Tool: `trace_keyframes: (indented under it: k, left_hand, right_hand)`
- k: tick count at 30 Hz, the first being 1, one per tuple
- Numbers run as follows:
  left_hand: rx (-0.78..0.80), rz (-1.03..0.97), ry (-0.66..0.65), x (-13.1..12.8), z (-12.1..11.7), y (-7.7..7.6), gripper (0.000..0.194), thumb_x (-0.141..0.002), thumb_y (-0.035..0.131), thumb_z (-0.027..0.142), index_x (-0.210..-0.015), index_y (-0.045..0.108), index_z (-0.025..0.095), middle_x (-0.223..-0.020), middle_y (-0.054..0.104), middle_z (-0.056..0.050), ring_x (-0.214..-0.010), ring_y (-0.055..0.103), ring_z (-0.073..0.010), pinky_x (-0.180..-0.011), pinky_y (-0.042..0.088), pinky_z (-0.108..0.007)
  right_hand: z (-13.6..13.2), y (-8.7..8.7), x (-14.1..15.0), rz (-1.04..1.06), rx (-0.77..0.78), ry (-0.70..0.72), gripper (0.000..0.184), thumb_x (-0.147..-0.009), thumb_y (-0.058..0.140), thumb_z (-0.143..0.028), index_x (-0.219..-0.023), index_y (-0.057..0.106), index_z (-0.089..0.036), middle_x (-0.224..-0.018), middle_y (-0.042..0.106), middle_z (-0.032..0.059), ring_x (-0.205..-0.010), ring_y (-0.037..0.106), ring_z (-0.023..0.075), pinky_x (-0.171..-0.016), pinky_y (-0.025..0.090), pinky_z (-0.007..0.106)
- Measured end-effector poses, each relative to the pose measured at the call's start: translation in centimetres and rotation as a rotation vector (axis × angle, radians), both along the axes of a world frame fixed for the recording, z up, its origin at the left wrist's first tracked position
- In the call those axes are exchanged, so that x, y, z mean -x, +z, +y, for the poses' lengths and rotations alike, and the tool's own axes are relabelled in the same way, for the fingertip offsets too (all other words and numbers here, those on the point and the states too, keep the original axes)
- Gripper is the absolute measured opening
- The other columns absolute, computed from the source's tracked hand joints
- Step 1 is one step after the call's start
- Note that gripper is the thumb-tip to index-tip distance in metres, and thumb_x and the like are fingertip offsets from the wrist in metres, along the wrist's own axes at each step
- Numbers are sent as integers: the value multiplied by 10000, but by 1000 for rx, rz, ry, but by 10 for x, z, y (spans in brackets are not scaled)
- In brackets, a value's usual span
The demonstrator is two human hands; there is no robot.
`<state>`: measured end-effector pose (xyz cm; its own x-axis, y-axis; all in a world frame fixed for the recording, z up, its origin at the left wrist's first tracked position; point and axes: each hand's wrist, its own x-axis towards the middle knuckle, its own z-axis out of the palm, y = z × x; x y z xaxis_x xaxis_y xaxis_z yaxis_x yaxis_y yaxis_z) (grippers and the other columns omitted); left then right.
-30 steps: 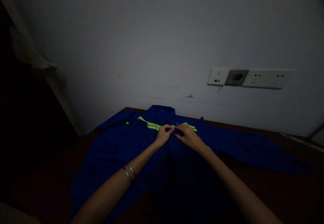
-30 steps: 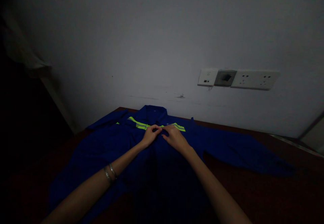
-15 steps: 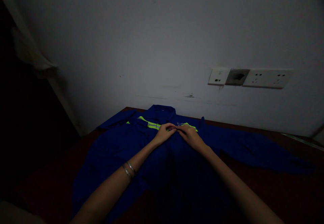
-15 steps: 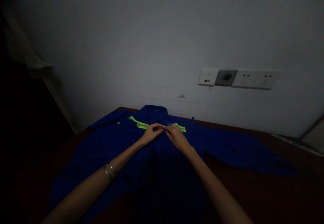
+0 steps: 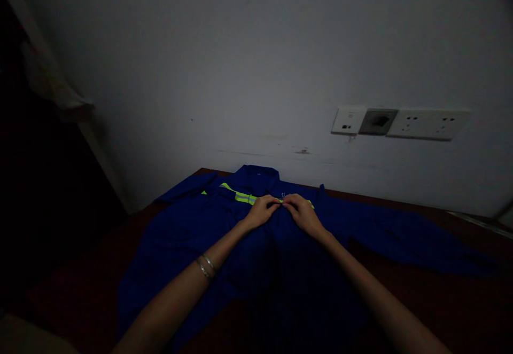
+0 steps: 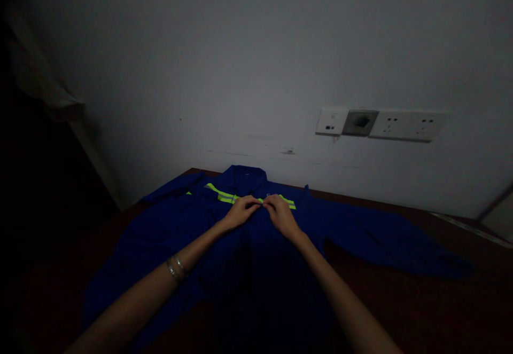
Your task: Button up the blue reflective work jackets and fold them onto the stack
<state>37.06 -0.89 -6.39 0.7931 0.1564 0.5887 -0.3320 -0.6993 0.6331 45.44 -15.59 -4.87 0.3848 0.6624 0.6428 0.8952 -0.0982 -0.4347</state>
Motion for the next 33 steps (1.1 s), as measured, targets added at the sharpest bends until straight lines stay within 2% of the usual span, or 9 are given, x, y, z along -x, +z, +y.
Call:
trace_keyframes:
  k: [5, 12, 23, 33]
  left_hand:
    - [9, 8, -35, -2, 3, -2, 119, -746, 591, 160, -824, 681, 155, -821, 633, -40, -797, 567, -146, -736, 430, -241]
    - [70, 24, -19, -6, 3, -8, 96, -765, 575, 177, -793, 660, 144, -777, 611, -28, -771, 554, -144, -728, 418, -247]
    - [118, -5, -4, -4, -2, -11, 133, -798, 527, 187, -858, 643, 158, -869, 663, -27, -845, 587, -153, -801, 426, -259]
    - [145, -61, 63, -1, -8, -7, 144, -778, 547, 187, -851, 669, 164, -877, 689, -36, -846, 615, -164, -799, 439, -265]
  right_hand:
    - [0, 1, 0, 109, 40, -32, 151, -784, 510, -215, -789, 655, -175, -797, 663, 58, -772, 597, 180, -724, 433, 296]
    - [4, -1, -4, 313, 13, 24, 168, -739, 536, -267, -758, 664, -160, -782, 682, 60, -769, 611, 187, -735, 440, 299]
    - [5, 2, 0, 438, -72, 98, 168, -665, 592, -284, -766, 644, -160, -768, 679, 56, -730, 629, 181, -732, 469, 310]
    - [8, 2, -5, 561, -116, 67, 195, -627, 586, -279, -782, 610, -164, -624, 642, 7, -614, 601, 154, -626, 458, 279]
